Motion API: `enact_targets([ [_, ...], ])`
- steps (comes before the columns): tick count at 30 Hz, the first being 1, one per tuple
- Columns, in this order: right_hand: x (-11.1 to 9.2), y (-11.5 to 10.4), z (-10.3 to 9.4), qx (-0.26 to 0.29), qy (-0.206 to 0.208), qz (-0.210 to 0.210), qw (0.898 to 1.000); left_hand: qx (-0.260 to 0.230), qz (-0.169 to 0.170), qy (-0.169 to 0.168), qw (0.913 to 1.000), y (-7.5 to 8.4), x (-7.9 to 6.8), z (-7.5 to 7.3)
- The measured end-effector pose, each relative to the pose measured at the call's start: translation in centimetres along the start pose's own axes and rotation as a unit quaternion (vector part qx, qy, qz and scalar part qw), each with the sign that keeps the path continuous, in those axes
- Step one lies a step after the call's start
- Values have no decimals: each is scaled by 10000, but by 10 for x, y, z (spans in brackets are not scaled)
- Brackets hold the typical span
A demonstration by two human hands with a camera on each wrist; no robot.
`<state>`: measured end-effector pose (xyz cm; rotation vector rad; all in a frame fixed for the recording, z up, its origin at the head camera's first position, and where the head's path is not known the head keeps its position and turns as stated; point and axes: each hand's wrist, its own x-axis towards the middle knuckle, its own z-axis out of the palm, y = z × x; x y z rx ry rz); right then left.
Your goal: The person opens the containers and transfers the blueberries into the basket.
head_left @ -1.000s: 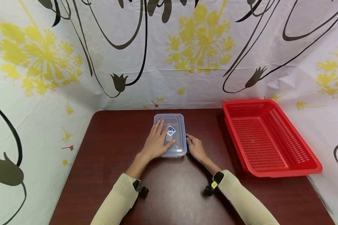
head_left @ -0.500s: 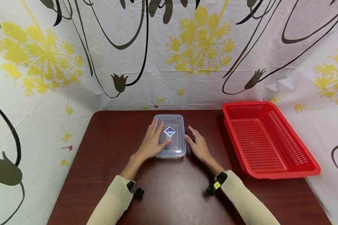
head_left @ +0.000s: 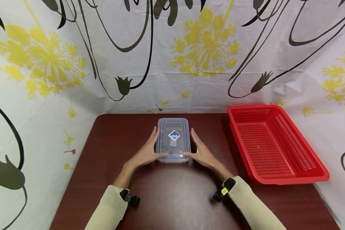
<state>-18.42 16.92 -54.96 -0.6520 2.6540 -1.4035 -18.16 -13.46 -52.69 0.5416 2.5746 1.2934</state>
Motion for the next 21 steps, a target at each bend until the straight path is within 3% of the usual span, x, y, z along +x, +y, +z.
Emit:
enact_targets([
  [7,-1,5,-1,-71,-331,-475,9983,-144,182,-298,9993,-9,-6,0],
  [21,-1,6,4,-461,-108,-822,9955,141,372,-169,9991,-11,-6,2],
])
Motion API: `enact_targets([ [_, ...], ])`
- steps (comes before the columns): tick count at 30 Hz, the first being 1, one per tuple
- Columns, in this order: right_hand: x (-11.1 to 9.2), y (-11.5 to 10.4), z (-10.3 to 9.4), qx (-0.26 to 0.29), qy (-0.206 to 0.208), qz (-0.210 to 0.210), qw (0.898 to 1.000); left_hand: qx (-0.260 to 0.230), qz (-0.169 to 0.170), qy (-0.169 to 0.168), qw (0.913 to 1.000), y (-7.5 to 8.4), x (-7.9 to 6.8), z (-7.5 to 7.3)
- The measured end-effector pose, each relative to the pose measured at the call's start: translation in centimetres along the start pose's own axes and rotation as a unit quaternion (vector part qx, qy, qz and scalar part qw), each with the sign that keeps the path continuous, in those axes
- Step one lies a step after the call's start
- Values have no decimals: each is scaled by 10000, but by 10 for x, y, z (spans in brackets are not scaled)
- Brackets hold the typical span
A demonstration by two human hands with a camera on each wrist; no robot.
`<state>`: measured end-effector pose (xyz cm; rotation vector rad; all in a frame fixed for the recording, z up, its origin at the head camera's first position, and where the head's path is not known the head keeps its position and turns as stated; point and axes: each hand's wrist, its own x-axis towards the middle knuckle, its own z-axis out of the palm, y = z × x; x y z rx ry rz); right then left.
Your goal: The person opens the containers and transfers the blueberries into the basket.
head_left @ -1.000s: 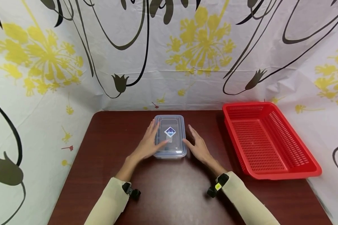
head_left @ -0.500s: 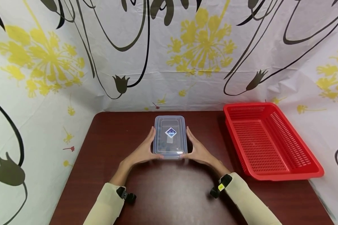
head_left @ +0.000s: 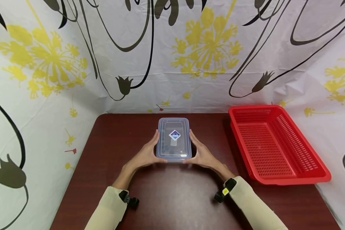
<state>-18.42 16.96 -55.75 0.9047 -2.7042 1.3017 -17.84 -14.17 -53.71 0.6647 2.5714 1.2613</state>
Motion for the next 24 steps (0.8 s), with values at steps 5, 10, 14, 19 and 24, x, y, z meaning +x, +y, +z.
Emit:
enact_targets([
  [5,1,0,0,-43,59,-22,10000,174,88,115,9997,2,1,-2],
  [10,1,-1,0,-99,14,58,9999,165,68,121,9998,4,-1,-4],
  [14,1,-3,-2,-116,16,75,9999,118,39,114,9999,7,-1,-5],
  [19,4,-9,-7,-67,59,85,9999,164,73,145,9997,13,-1,-11],
  [24,10,-21,-13,4,36,88,10000,229,218,300,9991,19,-3,-21],
])
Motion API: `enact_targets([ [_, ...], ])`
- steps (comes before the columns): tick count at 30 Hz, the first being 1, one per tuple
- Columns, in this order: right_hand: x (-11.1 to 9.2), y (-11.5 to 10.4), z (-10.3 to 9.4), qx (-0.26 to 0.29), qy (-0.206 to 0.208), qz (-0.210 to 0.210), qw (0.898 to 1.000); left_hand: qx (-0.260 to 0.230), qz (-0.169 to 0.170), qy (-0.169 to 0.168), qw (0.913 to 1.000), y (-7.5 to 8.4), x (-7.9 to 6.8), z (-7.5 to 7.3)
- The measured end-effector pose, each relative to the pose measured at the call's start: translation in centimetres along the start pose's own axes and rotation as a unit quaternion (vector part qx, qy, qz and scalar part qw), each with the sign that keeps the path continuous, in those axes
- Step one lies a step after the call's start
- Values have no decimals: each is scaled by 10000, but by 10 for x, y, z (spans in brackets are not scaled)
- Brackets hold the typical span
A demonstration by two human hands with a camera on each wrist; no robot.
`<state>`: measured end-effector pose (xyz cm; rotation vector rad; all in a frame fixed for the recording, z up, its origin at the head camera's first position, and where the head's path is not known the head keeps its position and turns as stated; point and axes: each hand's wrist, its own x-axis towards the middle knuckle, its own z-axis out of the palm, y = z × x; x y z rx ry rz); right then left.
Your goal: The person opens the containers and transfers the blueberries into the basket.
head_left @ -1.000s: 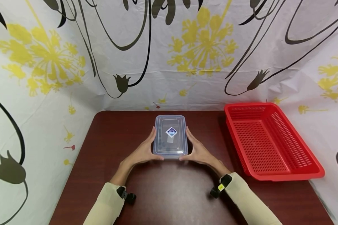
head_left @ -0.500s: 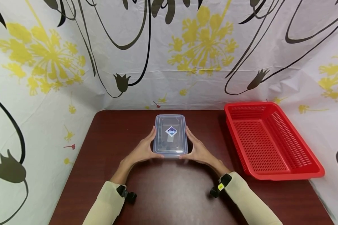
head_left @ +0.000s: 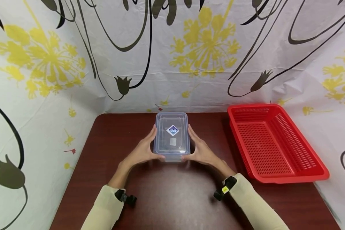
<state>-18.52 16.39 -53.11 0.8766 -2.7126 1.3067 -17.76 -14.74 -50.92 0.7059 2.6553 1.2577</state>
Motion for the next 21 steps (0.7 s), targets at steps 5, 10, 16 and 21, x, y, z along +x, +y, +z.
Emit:
enact_targets([
  [5,10,-11,1,7,-35,-23,10000,37,79,91,9999,1,-3,-15],
  [10,25,-26,7,-83,-18,-82,9999,104,96,160,9998,0,-8,-36],
  [16,45,-46,19,-90,-34,-236,9997,105,-6,107,9999,-5,-17,-67],
  [21,60,-62,37,40,-88,-249,9996,242,-92,75,9996,-14,-28,-91],
])
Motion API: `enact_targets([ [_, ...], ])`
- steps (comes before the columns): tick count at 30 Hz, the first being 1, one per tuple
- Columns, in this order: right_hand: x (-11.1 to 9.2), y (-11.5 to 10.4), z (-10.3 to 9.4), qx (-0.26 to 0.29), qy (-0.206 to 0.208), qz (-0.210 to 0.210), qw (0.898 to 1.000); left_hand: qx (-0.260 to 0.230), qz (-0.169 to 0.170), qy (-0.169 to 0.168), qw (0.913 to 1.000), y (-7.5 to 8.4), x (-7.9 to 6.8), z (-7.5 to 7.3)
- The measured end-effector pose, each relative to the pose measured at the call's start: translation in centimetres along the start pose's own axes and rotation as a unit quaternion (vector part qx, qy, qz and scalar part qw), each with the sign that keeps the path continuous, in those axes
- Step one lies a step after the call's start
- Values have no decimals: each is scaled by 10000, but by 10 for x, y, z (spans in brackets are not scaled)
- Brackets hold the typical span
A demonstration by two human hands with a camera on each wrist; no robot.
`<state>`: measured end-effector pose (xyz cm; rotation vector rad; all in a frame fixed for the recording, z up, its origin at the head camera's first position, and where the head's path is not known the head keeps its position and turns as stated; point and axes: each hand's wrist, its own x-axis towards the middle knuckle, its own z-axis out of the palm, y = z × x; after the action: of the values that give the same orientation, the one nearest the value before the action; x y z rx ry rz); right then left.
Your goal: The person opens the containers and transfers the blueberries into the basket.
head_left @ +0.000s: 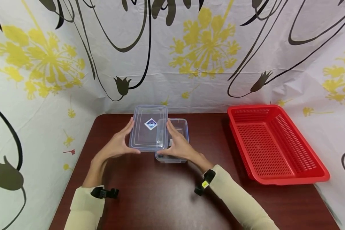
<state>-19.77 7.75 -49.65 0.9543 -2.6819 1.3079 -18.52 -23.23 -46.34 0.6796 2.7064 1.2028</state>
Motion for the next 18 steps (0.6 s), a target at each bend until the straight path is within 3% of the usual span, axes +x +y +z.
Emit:
enact_targets([
  [10,16,-27,44,50,-71,199,9998,-71,-104,-72,9999,-30,-33,-26],
  [18,26,-47,68,143,34,47,9999,-1196,-47,-193,9926,-53,-53,-36],
])
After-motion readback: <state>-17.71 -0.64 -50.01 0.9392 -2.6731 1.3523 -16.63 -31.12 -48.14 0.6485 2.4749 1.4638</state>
